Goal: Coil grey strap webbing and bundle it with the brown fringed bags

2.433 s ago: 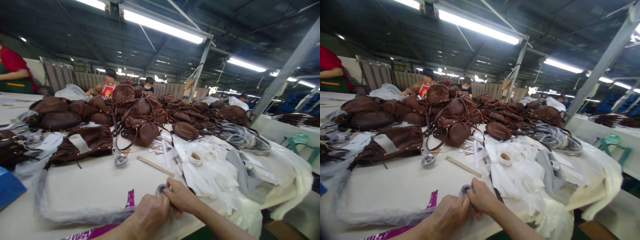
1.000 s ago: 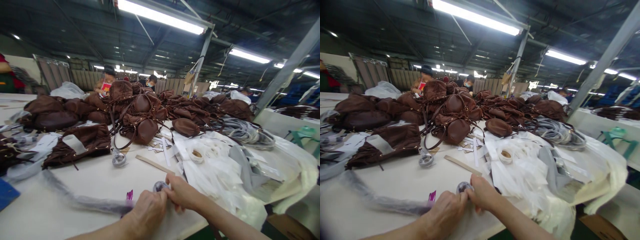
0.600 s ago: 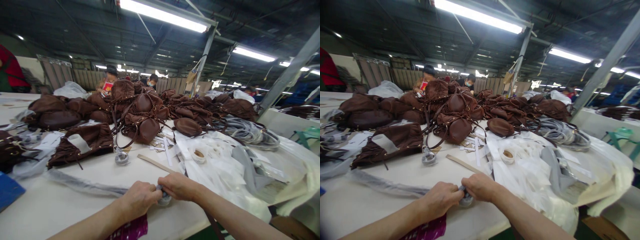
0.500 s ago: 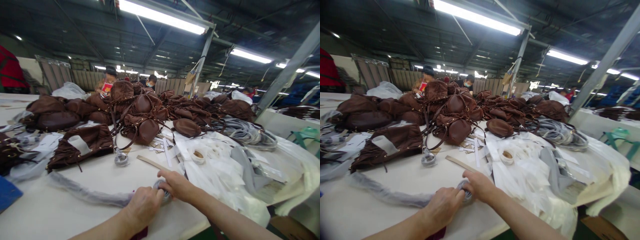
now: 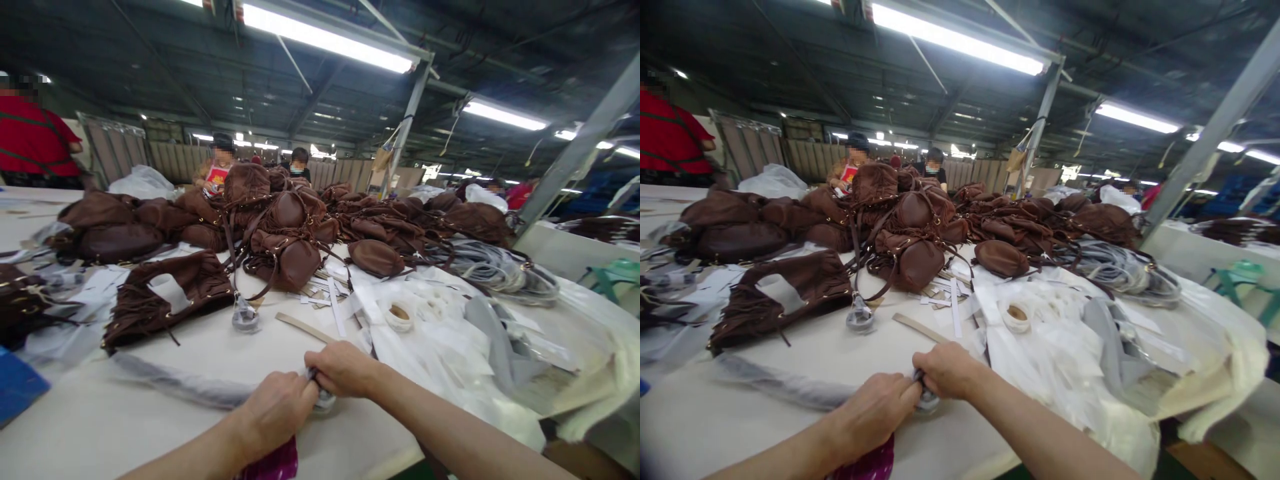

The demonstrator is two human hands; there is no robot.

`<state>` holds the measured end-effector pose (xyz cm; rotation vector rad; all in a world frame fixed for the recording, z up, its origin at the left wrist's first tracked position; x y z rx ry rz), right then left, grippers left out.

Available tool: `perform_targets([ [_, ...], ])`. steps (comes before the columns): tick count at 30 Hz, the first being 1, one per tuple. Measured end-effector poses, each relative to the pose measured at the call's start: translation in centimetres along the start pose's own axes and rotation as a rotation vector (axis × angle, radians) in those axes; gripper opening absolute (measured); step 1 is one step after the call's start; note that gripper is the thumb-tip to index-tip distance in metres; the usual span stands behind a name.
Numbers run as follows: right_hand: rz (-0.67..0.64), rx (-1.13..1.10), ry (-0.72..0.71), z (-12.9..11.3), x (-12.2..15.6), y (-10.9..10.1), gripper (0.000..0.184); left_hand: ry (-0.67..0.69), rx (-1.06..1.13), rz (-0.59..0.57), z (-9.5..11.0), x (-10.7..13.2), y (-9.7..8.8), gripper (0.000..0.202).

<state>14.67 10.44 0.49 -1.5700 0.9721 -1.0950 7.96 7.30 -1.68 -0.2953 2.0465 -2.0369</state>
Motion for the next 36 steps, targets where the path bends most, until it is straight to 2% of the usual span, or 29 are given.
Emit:
perform_targets([
  [3,0.062,-0.018,0.138,0.6,0.4,0.1,0.028,-0.185,-0.024,0.011,0.9,-0.6,1.6,0.017],
  [6,0.056,-0.019,0.201,1.1,1.2,0.8,0.019,-0.199,0.0,0.048,2.0,-0.6,1.8,0.019],
  [8,0.034,-0.01,0.17,1.0,1.1,1.0,0.018,-0.141,0.026,0.032,1.9,0.0,1.2,0.021],
  [12,-0.037,0.008,-0.015,-0.4,-0.3,0.9,0.014,-0.014,0.018,0.011,0.0,1.8,-1.3,0.034],
  [15,-0.054,0.01,-0.062,-1.2,-1.4,0.4,0.013,-0.019,0.014,-0.011,-1.0,2.1,-1.6,0.021],
  [18,-0.019,-0.016,0.023,-0.8,-1.6,0.0,0.02,-0.14,0.053,-0.041,-0.7,1.4,-0.3,0.015],
  [21,-0.083,-0.134,0.164,0.4,-0.6,1.3,0.022,-0.271,0.099,-0.039,0.5,0.3,0.8,0.018],
  [23,-0.1,-0.166,0.214,1.0,0.2,1.9,0.018,-0.279,0.127,-0.015,1.3,-0.2,1.0,0.018],
  [26,-0.015,-0.063,0.139,0.5,0.2,1.0,0.016,-0.193,0.135,0.013,1.2,0.0,0.4,0.021],
  [29,-0.035,-0.001,-0.021,-0.9,-0.8,0.2,0.016,-0.134,0.087,0.018,-0.9,1.4,-0.6,0.024],
  [31,-0.06,0.014,-0.1,-1.7,-1.8,-0.2,0.017,-0.122,0.043,0.006,-2.1,2.1,-1.0,0.019],
  [33,-0.045,0.018,-0.114,-2.0,-2.8,-0.6,0.02,-0.144,0.02,-0.018,-2.4,2.2,-0.8,0.015],
  [36,-0.017,-0.003,-0.053,-1.8,-3.4,-0.6,0.031,-0.266,0.04,-0.028,-1.9,1.4,0.2,0.018],
])
Point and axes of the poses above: each hand's wrist, its own x-axis away from the middle knuckle, its own y-axis out of the palm, z = x × y, the point moved 9 cm from there along -x, towards the middle knuckle, and after that the axes turned 2 degrees about z, right-handed, at the moved point
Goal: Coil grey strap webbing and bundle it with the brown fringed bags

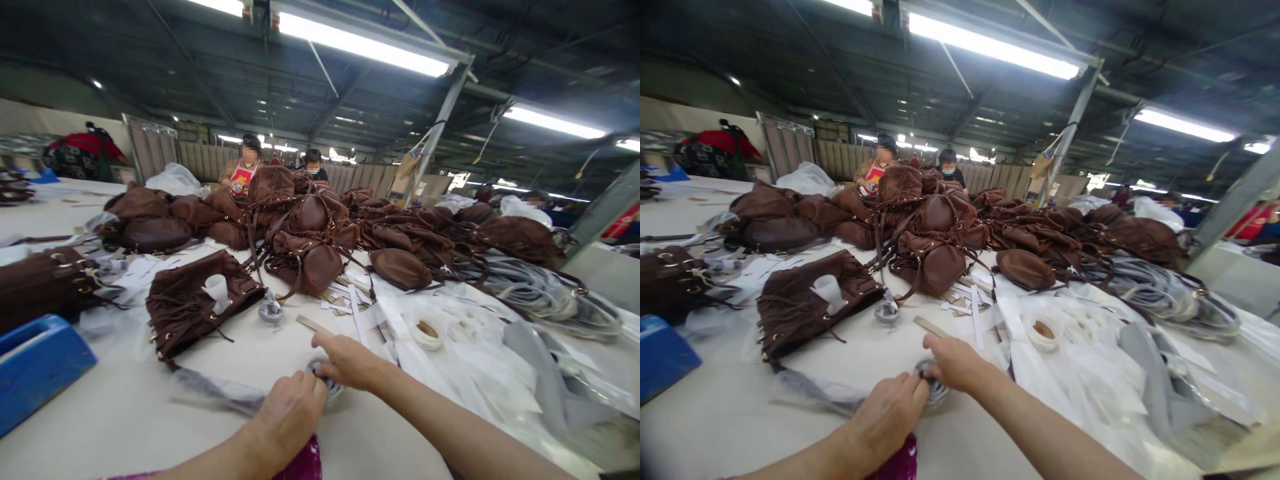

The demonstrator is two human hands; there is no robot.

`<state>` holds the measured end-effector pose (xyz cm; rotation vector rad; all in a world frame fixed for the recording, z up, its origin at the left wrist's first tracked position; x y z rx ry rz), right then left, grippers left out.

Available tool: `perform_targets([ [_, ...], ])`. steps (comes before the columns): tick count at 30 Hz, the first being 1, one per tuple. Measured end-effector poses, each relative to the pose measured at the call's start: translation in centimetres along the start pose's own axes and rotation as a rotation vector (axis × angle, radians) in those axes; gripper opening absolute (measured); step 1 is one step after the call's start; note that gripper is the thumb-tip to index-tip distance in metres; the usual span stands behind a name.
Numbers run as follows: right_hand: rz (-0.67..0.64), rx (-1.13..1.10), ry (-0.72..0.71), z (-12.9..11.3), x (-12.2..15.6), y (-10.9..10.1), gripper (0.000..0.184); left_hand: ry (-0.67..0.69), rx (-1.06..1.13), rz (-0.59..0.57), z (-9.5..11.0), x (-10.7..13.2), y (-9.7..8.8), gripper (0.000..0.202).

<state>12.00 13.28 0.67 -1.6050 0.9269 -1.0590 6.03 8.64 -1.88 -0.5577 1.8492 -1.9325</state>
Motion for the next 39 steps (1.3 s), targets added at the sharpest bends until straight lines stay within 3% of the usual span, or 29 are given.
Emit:
perform_targets([
  [3,-0.05,-0.029,0.132,1.1,0.7,1.2,0.023,-0.087,0.048,0.035,1.0,-0.6,0.6,0.018],
  [5,-0.045,-0.014,0.161,1.4,1.2,1.4,0.017,-0.037,0.068,0.061,1.4,-0.5,0.4,0.019],
  [9,-0.029,0.019,0.015,-0.2,0.5,1.1,0.011,0.082,0.061,0.045,-0.2,0.9,-0.7,0.02],
  [13,0.02,-0.003,0.009,-0.8,-1.4,0.3,0.017,-0.04,0.063,-0.03,-2.5,1.0,-0.7,0.017],
  [16,0.006,-0.047,0.106,0.1,-1.8,0.5,0.025,-0.171,0.104,-0.025,-2.2,0.0,-0.3,0.021],
  [18,-0.063,-0.066,0.144,0.8,-1.5,1.1,0.018,-0.181,0.123,0.002,-1.2,-0.6,-0.1,0.022],
  [21,-0.072,-0.025,0.071,0.6,-1.4,0.8,0.013,-0.077,0.129,0.043,-0.4,-0.6,-0.5,0.023],
  [24,-0.049,0.01,-0.067,-0.9,-2.1,0.1,0.008,-0.018,0.128,0.021,-2.0,0.7,-1.0,0.022],
  [29,0.026,-0.035,-0.068,-1.9,-4.0,-0.2,0.019,-0.207,0.133,-0.024,-5.7,1.6,-1.3,0.016],
  [31,0.034,-0.071,-0.006,-1.5,-4.3,0.5,0.026,-0.262,0.147,-0.042,-5.3,1.0,-0.9,0.023],
  [34,-0.012,-0.094,0.048,-0.9,-4.0,1.6,0.02,-0.283,0.182,-0.043,-4.3,0.3,-0.3,0.025],
  [37,0.001,-0.061,-0.006,-1.4,-3.6,1.3,0.014,-0.193,0.22,-0.011,-4.2,0.9,-0.6,0.019],
  [39,0.015,-0.023,-0.085,-2.2,-3.7,0.7,0.012,-0.135,0.224,0.032,-5.1,2.3,-1.4,0.028],
])
Point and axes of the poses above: each hand's wrist, its own x-axis away from the middle knuckle, its own y-axis out of the palm, z = x × y, the point moved 9 cm from there along -x, towards the middle knuckle, and after that the axes turned 2 degrees about z, right-handed, at the moved point
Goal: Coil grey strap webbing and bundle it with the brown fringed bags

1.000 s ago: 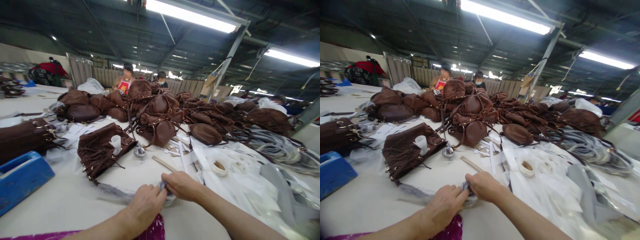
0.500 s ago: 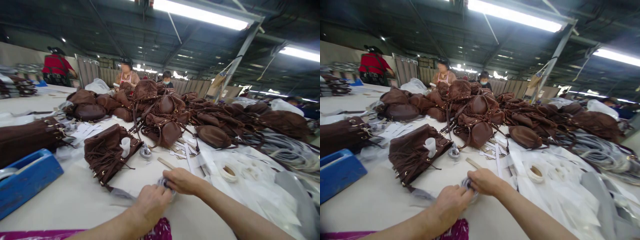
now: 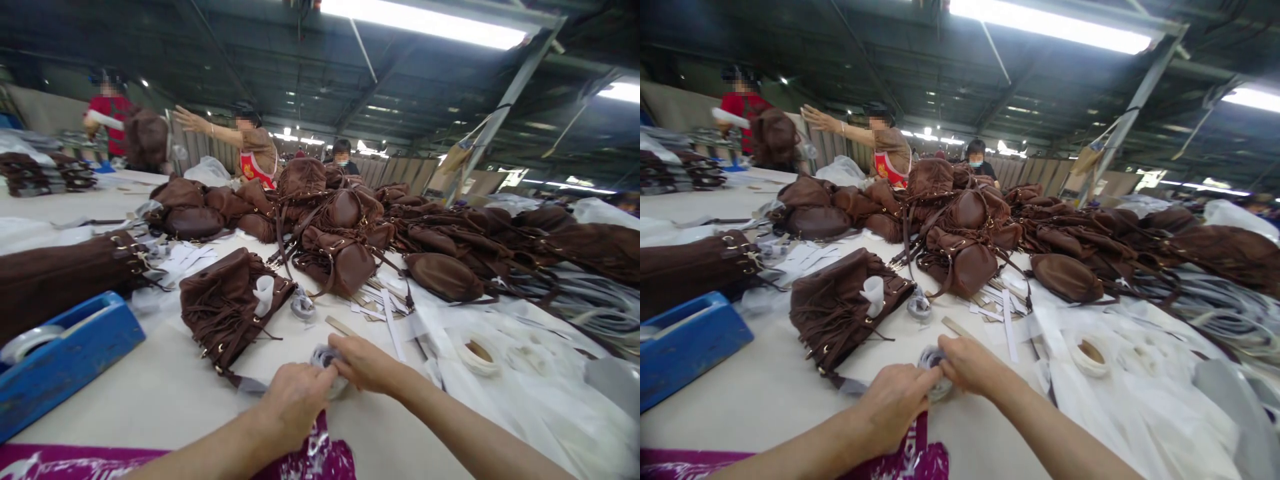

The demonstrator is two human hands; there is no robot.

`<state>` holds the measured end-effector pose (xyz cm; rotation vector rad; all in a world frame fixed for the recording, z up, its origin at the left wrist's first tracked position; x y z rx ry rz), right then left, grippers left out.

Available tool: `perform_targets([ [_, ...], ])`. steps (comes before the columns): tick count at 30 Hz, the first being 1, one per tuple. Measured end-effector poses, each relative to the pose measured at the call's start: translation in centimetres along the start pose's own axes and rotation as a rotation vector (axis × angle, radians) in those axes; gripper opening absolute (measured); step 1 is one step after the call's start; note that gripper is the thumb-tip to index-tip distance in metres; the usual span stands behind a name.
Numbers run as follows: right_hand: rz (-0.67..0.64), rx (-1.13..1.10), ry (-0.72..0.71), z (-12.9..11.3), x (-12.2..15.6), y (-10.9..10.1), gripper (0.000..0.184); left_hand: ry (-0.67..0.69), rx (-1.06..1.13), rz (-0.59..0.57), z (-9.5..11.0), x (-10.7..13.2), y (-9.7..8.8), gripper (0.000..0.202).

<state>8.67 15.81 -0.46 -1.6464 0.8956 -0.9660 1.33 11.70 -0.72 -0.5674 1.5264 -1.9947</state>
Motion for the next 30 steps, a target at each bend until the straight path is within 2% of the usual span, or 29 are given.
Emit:
perform_targets([
  [3,-0.028,0.053,-0.103,-1.3,-0.6,-0.1,0.013,0.05,-0.022,0.018,-1.7,1.7,-1.3,0.03],
  [7,-0.064,0.075,-0.114,-2.2,-1.8,-0.1,0.014,0.055,0.007,0.024,-2.7,2.0,-1.1,0.015],
  [11,-0.051,0.015,0.052,-1.8,-1.7,-0.6,0.021,-0.03,0.012,0.075,-2.7,1.3,0.3,0.015],
  [14,-0.083,-0.055,0.211,-1.2,-0.6,-0.3,0.02,-0.059,-0.016,0.09,-2.1,1.0,1.0,0.019],
  [18,-0.057,-0.021,0.261,-1.6,0.0,-0.3,0.019,-0.038,0.015,0.09,-1.7,1.5,0.6,0.019],
  [21,-0.002,0.083,0.186,-2.4,-0.4,-0.7,0.019,-0.097,0.208,0.115,-3.0,2.6,-0.9,0.038],
  [24,-0.011,0.168,0.057,-3.6,-1.1,-0.8,0.02,-0.149,0.413,0.123,-4.3,3.6,-2.1,0.055],
  [27,-0.046,0.247,-0.061,-4.8,-1.5,-0.7,0.021,-0.117,0.458,0.077,-4.2,4.0,-2.3,0.05],
  [30,-0.063,0.312,-0.143,-5.5,-1.8,-0.4,0.02,-0.053,0.329,0.071,-3.5,4.1,-2.5,0.044],
])
Point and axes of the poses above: each hand's wrist, its own x-axis away from the middle knuckle, its own y-axis out of the palm, z = x × y, the point moved 9 cm from there along -x, towards the middle knuckle, and after that the axes turned 2 degrees about z, right-handed, at the moved point
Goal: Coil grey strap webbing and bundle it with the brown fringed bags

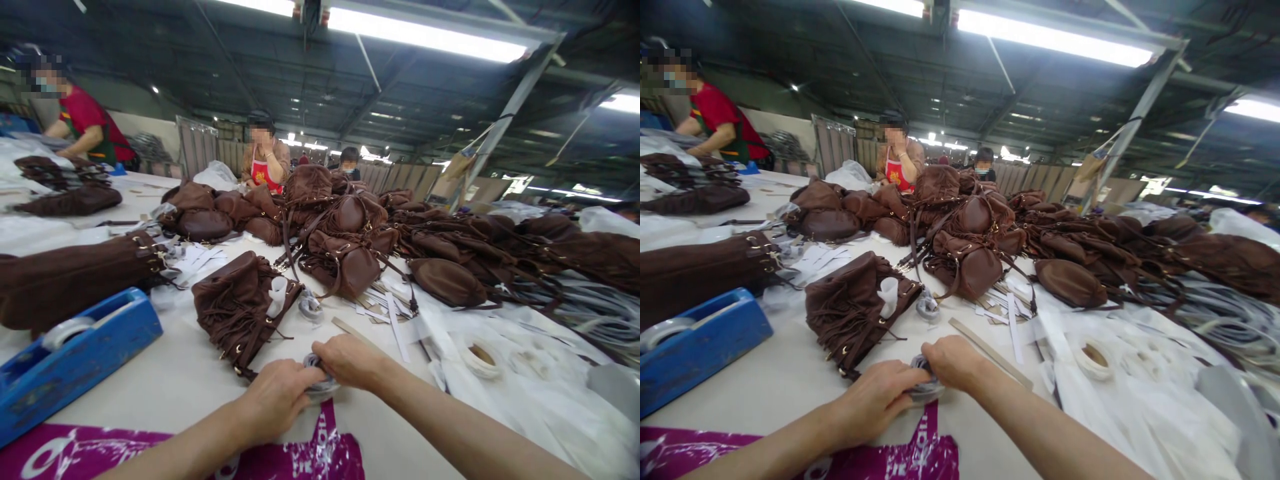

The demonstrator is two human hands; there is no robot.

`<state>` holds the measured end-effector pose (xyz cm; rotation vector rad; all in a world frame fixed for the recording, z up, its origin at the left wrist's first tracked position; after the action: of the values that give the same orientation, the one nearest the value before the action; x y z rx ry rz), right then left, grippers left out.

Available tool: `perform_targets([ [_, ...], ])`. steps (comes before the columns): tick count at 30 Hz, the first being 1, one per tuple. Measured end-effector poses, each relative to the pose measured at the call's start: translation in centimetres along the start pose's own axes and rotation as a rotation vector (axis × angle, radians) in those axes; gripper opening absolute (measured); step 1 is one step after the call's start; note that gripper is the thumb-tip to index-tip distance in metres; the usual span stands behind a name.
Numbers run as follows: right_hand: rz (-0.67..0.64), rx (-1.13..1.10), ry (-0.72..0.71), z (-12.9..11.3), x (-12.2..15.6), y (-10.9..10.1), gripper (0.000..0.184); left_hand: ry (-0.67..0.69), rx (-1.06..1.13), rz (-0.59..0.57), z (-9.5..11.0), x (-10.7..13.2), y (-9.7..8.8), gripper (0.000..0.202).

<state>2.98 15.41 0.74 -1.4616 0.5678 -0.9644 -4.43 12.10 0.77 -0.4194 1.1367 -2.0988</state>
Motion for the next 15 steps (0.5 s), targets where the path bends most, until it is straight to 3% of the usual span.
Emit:
perform_targets([
  [6,0.006,0.066,-0.052,-0.6,-0.4,0.0,0.017,-0.007,0.21,-0.035,0.0,0.1,-0.2,0.035],
  [12,0.01,0.083,-0.072,-1.3,-0.3,-0.6,0.017,-0.053,0.058,0.006,-0.7,0.4,-0.1,0.058],
  [15,0.01,0.071,-0.107,-1.9,-0.2,-0.8,0.019,-0.076,0.03,0.014,-1.1,0.6,-0.2,0.054],
])
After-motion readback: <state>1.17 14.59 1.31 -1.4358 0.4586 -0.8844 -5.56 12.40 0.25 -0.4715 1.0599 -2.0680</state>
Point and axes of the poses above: each hand's wrist, its own x-axis away from the middle knuckle, its own y-axis out of the palm, z = x × y, the point moved 9 cm from there along -x, towards the middle knuckle, and after that the axes turned 2 degrees about z, right-handed, at the moved point
